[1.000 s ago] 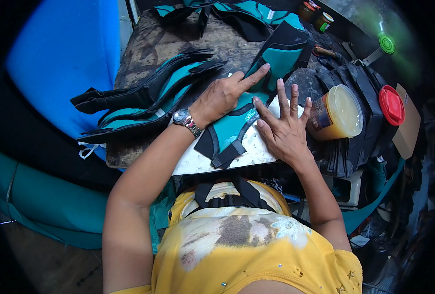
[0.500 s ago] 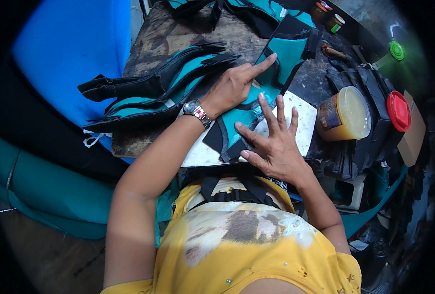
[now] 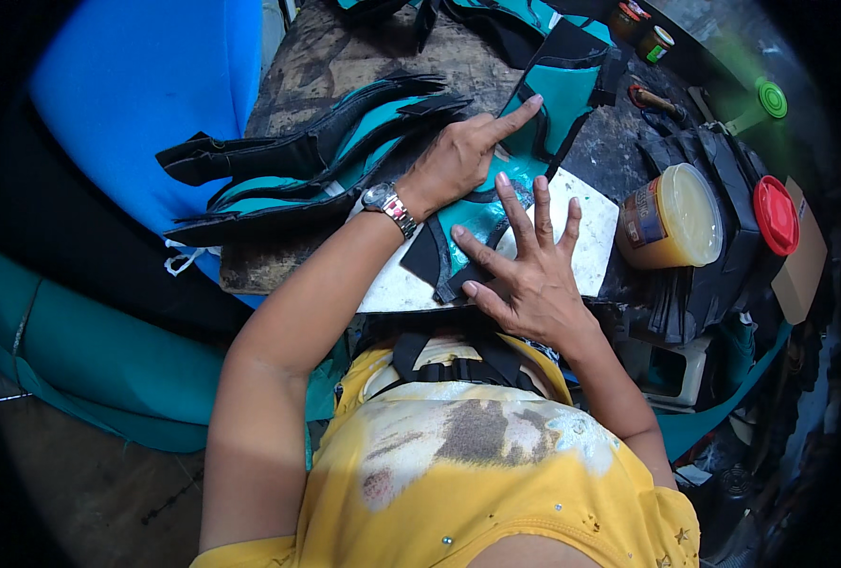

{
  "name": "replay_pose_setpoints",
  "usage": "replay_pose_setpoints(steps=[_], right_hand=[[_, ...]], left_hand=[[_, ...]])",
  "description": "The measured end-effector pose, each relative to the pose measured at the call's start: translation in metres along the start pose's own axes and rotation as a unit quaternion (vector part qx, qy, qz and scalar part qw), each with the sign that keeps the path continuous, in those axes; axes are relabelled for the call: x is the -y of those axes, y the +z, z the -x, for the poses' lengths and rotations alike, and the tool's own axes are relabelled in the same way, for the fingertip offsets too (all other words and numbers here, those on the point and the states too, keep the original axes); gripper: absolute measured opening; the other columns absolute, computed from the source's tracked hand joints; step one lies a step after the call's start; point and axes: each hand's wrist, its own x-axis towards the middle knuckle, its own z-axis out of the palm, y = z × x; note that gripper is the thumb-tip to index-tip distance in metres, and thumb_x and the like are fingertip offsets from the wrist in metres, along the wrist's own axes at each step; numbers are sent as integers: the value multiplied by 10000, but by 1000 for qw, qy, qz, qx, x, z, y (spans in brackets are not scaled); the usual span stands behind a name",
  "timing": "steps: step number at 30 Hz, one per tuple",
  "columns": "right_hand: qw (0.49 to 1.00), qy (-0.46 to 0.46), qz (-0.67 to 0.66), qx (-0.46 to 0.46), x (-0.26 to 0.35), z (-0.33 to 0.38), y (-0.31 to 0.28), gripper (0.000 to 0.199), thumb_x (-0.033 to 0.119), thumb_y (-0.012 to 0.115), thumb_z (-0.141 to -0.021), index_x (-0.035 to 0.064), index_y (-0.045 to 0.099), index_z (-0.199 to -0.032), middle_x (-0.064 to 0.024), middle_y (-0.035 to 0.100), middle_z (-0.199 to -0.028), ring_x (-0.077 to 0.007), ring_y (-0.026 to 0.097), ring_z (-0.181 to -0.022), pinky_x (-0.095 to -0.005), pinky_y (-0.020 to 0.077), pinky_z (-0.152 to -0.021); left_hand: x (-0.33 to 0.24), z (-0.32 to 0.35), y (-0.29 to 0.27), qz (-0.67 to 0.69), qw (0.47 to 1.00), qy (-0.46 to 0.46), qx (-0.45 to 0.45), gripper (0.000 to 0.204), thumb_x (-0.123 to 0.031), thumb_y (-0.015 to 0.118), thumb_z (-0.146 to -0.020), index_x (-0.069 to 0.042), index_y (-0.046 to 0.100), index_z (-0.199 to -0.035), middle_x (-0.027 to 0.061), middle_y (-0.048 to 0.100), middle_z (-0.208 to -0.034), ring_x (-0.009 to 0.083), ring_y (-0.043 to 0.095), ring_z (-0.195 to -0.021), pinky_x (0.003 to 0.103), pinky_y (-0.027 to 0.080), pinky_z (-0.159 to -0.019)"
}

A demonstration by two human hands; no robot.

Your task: The person repeatedly applies a viscous substance from a container onto teal and black fabric pieces using their fingers, then presses the pieces together on a white board. They handle multiple fabric pieces one at a time, smoothing and aligning them before setting them aside.

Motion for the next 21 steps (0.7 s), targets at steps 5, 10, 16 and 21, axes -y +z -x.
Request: replay_pose_setpoints(steps=[5, 10, 16, 21], right_hand=[[988, -7, -142, 52, 8, 7, -3, 454, 276, 618, -842, 299, 674, -1292, -180, 91, -1654, -455, -112, -1507, -752, -65, -1075], [978, 10, -193, 78, 26, 14, -12, 498, 160, 603, -758, 229, 714, -1239, -198, 101, -1649, -482, -119, -1497, -737, -106, -1076], [945, 92, -312, -23, 3, 14, -20, 483, 164, 601, -762, 178, 716, -1231, -185, 144, -1645, -476, -111, -1501, -691, -121, -1105], [995, 76, -66, 28, 26, 19, -20, 543, 233, 628, -789, 83, 623, -1311, -244, 125, -1631, -501, -60, -1497, -719, -71, -1095]], left_hand=[[1, 0, 1, 3, 1000, -2, -1, 801, 106, 511, -859, -315, 380, -1527, 162, 594, -814, 288, 600, -704, 420, 526, -729], [1, 1, 1, -6, 1000, 7, -3, 814, 117, 492, -858, -314, 363, -1536, 158, 571, -786, 288, 582, -684, 420, 524, -721], [-1, 0, 1, -22, 1000, -1, 3, 816, 99, 505, -857, -319, 346, -1539, 156, 565, -788, 319, 593, -704, 427, 536, -694], [-3, 0, 2, -37, 999, -3, -3, 819, 102, 504, -855, -314, 343, -1542, 155, 556, -785, 321, 592, -698, 425, 532, -682]])
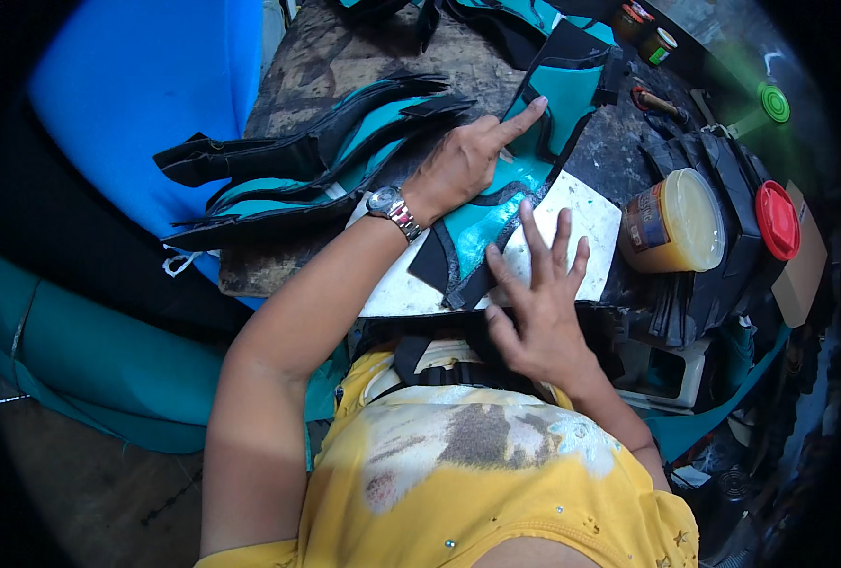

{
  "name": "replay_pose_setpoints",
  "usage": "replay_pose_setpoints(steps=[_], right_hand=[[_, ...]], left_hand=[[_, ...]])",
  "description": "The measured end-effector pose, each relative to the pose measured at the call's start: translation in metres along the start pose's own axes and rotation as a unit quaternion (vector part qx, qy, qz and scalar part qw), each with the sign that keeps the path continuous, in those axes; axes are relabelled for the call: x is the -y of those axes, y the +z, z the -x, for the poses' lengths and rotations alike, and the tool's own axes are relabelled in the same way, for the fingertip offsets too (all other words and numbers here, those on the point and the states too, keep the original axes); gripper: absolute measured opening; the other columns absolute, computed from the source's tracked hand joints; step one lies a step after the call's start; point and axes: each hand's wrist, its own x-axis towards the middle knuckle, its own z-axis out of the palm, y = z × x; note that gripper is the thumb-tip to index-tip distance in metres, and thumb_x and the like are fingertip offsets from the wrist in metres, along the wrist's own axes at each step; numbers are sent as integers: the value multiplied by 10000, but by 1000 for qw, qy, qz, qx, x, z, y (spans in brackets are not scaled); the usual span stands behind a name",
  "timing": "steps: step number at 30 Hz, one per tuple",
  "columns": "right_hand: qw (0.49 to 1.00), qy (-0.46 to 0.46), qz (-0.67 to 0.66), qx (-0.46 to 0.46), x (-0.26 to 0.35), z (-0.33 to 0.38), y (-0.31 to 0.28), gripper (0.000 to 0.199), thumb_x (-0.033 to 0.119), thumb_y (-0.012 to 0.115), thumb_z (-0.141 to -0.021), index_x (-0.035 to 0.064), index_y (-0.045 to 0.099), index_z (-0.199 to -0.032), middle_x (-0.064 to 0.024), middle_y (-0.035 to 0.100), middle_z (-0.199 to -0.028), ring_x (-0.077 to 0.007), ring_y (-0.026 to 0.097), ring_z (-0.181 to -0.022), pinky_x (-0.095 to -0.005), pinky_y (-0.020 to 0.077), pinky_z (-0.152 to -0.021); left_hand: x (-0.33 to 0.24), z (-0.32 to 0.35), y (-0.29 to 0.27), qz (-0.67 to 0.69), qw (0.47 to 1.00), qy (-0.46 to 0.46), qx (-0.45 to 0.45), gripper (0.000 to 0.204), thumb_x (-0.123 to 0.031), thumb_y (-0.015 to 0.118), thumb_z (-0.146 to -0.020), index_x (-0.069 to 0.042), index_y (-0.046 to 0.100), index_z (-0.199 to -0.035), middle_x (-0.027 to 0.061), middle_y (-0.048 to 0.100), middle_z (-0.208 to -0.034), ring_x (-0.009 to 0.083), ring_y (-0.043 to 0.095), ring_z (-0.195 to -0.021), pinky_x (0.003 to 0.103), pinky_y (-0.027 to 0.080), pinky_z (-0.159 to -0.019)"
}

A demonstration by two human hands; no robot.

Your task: The person repeatedly applies a viscous substance from a container onto teal and black fabric pieces using their fingers, then presses the pieces together on a white board. They handle multiple fabric pieces one at a time, smoothing and aligning them before setting them aside.

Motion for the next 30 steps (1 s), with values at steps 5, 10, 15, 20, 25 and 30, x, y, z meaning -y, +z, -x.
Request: replay_pose_setpoints(steps=[5, 10, 15, 20, 25, 30], right_hand=[[989, -24, -144, 24, -3, -8, -11, 423, 217, 611, -812, 145, 703, -1218, -209, 156, -1630, -471, -65, -1506, -707, -93, -1103], [994, 32, 46, -94, -40, -20, -5, 378, 260, 597, -853, 172, 716, -1201, -173, 207, -1628, -435, -10, -1519, -668, -97, -1131], [978, -108, 152, -97, -45, -14, 0, 356, 350, 575, -882, 228, 717, -1185, -152, 223, -1629, -421, 25, -1523, -669, -103, -1134], [986, -64, 129, -84, -62, -19, 0, 374, 381, 574, -899, 312, 683, -1250, -152, 218, -1629, -419, 18, -1522, -657, -141, -1132], [983, -159, 63, -68, -82, -17, -3, 327, 396, 553, -907, 317, 733, -1169, -108, 278, -1616, -381, 51, -1529, -628, -137, -1153], [983, -53, 143, -107, -79, -26, -1, 405, 390, 536, -945, 304, 624, -1331, -135, 186, -1635, -366, 26, -1529, -612, -113, -1162]], left_hand=[[-2, 0, -1, 4, 1000, -9, 5, 820, 121, 486, -857, -306, 349, -1543, 156, 520, -754, 301, 553, -655, 417, 512, -695], [-4, 1, -2, 19, 1000, -6, 4, 818, 122, 490, -858, -306, 351, -1542, 155, 520, -767, 303, 546, -649, 418, 514, -697], [-3, 0, -2, 9, 1000, -20, 16, 812, 124, 489, -860, -301, 357, -1538, 161, 527, -774, 312, 561, -664, 423, 520, -706], [-3, 0, -1, 44, 999, -5, 4, 813, 126, 493, -858, -298, 357, -1538, 168, 534, -776, 321, 566, -674, 431, 517, -708], [-4, 0, -3, 6, 1000, -17, 24, 793, 121, 496, -864, -280, 365, -1535, 163, 552, -806, 313, 595, -695, 422, 540, -731], [-5, 0, -3, 32, 999, -13, 22, 808, 128, 500, -854, -281, 360, -1537, 169, 545, -801, 324, 589, -695, 425, 531, -717]])
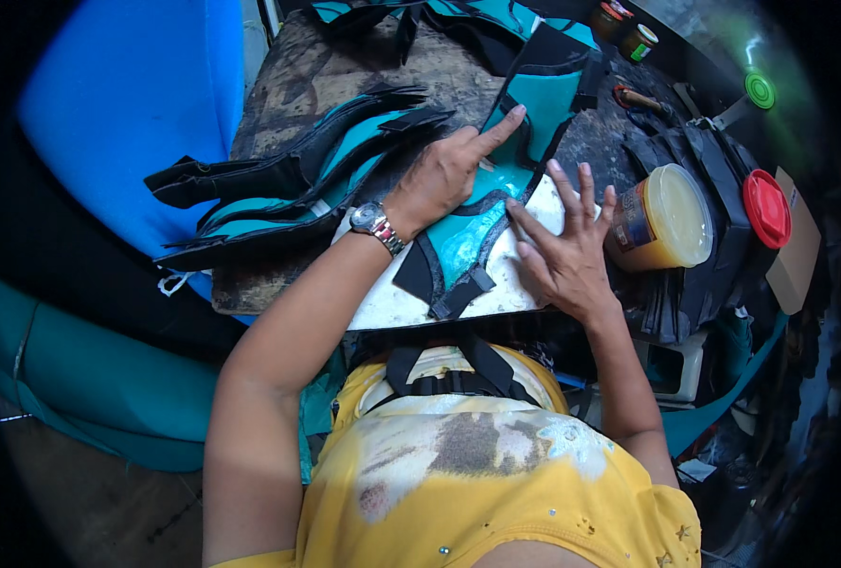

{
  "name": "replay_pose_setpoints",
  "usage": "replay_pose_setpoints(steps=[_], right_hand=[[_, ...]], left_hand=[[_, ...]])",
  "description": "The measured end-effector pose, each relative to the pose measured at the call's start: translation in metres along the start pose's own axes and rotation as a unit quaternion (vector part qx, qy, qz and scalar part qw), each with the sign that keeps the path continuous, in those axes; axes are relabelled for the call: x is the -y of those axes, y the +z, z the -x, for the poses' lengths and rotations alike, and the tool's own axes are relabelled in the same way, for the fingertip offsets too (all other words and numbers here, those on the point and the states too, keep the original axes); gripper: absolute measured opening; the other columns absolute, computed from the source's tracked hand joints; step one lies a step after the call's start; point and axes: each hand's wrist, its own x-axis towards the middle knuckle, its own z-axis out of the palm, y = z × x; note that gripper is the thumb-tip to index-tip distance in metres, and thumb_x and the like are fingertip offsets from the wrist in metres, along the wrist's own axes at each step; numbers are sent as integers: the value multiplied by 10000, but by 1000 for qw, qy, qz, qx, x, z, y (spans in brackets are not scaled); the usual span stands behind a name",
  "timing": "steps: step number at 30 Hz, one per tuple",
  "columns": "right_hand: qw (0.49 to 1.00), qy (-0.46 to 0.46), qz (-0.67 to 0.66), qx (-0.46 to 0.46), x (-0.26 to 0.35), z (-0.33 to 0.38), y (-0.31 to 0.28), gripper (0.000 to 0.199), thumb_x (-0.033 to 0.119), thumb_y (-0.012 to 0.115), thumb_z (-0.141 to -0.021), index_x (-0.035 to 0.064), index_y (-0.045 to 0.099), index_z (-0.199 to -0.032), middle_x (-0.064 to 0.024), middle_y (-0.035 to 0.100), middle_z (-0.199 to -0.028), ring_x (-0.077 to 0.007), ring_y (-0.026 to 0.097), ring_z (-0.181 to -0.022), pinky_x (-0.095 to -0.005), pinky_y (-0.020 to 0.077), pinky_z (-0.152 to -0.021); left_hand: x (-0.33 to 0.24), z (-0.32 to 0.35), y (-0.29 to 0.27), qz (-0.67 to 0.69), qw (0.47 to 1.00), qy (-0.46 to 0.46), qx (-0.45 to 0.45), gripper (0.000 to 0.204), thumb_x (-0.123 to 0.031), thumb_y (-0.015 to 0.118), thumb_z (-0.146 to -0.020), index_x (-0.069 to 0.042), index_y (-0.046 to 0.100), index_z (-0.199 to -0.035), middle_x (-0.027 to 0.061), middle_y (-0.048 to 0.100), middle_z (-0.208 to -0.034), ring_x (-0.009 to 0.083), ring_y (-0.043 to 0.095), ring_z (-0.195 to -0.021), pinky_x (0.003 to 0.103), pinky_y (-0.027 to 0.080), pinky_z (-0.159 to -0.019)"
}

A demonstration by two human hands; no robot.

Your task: The person repeatedly applies a viscous substance from a container onto teal and black fabric pieces using their fingers, then presses the pieces together on a white board. They handle multiple fabric pieces one at a time, smoothing and aligning them before setting them aside.

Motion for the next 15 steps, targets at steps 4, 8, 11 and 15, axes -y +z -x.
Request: replay_pose_setpoints(steps=[4, 8, 11, 15], right_hand=[[989, -30, -122, 85, 23, 7, 1, 407, 419, 516, -960, 298, 638, -1328, -157, 154, -1643, -407, -27, -1523, -631, -137, -1140], [995, 14, -71, 63, 17, 7, 2, 361, 369, 453, -1004, 338, 660, -1298, -145, 120, -1652, -393, -68, -1523, -641, -139, -1131], [995, 90, 39, 3, 2, -8, 11, 362, 376, 428, -1026, 367, 641, -1319, -105, 27, -1671, -338, -127, -1526, -641, -136, -1131], [998, 46, 34, 1, 11, -15, 12, 359, 379, 455, -1011, 364, 640, -1318, -115, 70, -1667, -351, -85, -1530, -642, -134, -1132]], left_hand=[[-1, 0, -1, -40, 999, -16, 7, 810, 127, 521, -847, -275, 370, -1534, 166, 553, -805, 307, 599, -703, 411, 540, -726], [1, -1, 0, -24, 1000, 3, 6, 818, 114, 543, -846, -283, 363, -1538, 161, 551, -801, 304, 588, -694, 412, 527, -710], [2, 1, 0, -20, 1000, 9, 5, 812, 106, 548, -857, -289, 356, -1540, 153, 559, -807, 299, 583, -686, 409, 529, -711], [1, 1, 0, -27, 1000, 7, 5, 806, 100, 552, -866, -293, 353, -1540, 150, 557, -805, 297, 587, -684, 412, 530, -712]])
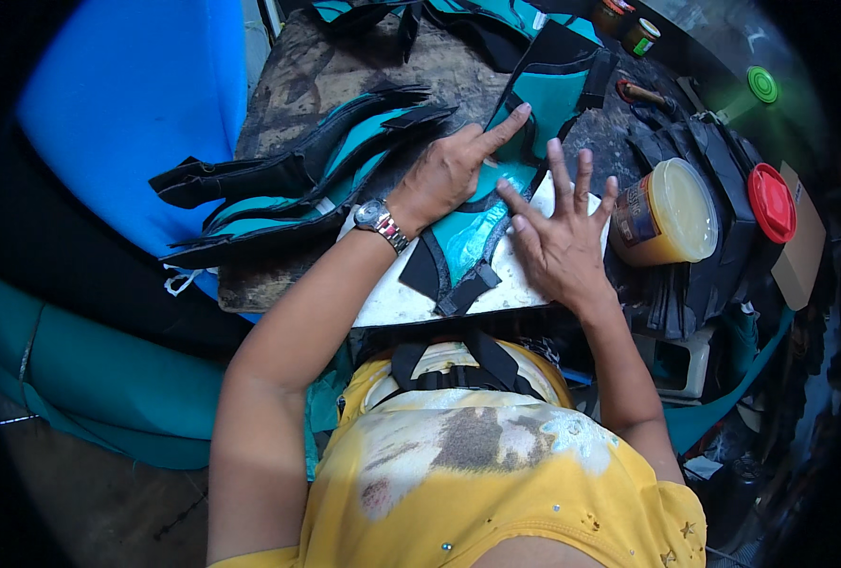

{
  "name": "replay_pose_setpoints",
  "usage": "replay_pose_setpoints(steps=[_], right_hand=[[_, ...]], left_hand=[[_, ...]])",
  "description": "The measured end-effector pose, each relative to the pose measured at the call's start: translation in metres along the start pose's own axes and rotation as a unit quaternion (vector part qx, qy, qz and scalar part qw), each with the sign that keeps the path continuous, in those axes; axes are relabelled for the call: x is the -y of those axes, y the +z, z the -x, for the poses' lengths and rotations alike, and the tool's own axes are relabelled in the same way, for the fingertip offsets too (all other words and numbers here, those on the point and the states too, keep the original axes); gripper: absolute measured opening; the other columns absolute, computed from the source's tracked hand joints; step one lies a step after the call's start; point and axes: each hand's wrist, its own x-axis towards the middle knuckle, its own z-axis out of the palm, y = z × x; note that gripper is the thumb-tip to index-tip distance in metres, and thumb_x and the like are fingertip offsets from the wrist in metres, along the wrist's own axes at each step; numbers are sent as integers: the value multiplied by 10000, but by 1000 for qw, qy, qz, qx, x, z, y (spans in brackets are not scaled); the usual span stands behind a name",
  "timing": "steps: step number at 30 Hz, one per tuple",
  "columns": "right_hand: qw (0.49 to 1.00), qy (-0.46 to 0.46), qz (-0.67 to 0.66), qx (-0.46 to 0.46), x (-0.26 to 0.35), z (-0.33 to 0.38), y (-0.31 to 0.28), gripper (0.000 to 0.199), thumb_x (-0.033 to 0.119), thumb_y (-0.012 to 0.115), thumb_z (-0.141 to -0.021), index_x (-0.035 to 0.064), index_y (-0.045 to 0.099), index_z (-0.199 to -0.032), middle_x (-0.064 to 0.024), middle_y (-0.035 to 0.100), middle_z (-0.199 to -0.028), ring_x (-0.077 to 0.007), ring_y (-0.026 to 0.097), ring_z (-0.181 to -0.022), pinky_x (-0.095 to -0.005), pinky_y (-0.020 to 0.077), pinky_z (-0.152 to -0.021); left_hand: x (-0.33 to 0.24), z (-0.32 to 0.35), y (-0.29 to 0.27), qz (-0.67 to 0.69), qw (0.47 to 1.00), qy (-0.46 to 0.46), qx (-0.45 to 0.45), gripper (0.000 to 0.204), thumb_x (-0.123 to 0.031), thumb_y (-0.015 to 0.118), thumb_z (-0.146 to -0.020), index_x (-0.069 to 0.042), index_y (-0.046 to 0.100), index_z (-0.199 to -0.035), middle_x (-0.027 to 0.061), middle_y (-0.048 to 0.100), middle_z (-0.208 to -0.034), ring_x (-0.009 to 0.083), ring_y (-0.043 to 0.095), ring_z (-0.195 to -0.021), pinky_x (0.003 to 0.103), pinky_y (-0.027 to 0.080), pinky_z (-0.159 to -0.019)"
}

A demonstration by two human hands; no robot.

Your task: The person repeatedly applies a viscous substance from a container onto teal and black fabric pieces using their fingers, then presses the pieces together on a white board. They handle multiple fabric pieces one at a time, smoothing and aligning them before setting them aside.

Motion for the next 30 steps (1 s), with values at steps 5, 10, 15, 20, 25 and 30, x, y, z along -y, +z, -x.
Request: replay_pose_setpoints(steps=[5, 10, 15, 20, 25, 30], right_hand=[[994, -3, -109, 30, -7, 6, -21, 325, 339, 475, -1001, 319, 714, -1221, -81, 168, -1651, -356, -22, -1532, -634, -113, -1144], [999, 50, 15, -14, -24, -14, 2, 373, 351, 445, -1024, 382, 607, -1359, -93, 28, -1673, -347, -104, -1529, -645, -128, -1131], [996, 2, -80, 26, -27, -5, 7, 351, 365, 431, -1025, 391, 666, -1284, -81, 22, -1676, -341, -122, -1528, -630, -143, -1136], [993, -62, -105, -2, -23, 10, -7, 319, 340, 496, -981, 348, 728, -1199, -93, 143, -1661, -341, -78, -1534, -620, -152, -1144], [985, -137, -95, -32, -4, 19, -13, 293, 324, 545, -940, 317, 752, -1147, -88, 249, -1629, -352, 31, -1533, -603, -144, -1159], [996, -53, -77, -11, -6, 16, -19, 299, 308, 521, -971, 300, 732, -1182, -85, 213, -1635, -347, 26, -1530, -601, -121, -1162]], left_hand=[[-1, 0, -1, -18, 1000, 2, -5, 804, 93, 559, -870, -297, 350, -1541, 148, 553, -802, 294, 596, -689, 408, 533, -697], [-1, 0, 0, -19, 1000, 5, 7, 821, 97, 559, -861, -297, 336, -1546, 150, 551, -810, 300, 598, -693, 410, 536, -689], [0, 0, 0, -34, 999, 2, 9, 819, 94, 549, -866, -296, 324, -1551, 151, 544, -804, 303, 598, -694, 409, 539, -697], [2, 1, 2, -32, 999, 19, -16, 812, 50, 576, -870, -305, 314, -1552, 158, 554, -796, 325, 611, -690, 427, 545, -671], [0, 2, 2, -31, 999, 2, -7, 797, 94, 539, -870, -276, 339, -1547, 154, 542, -791, 303, 594, -692, 410, 541, -712], [-1, 0, 2, -40, 999, 1, -8, 806, 101, 534, -865, -282, 339, -1546, 154, 542, -799, 310, 590, -685, 412, 543, -705]])
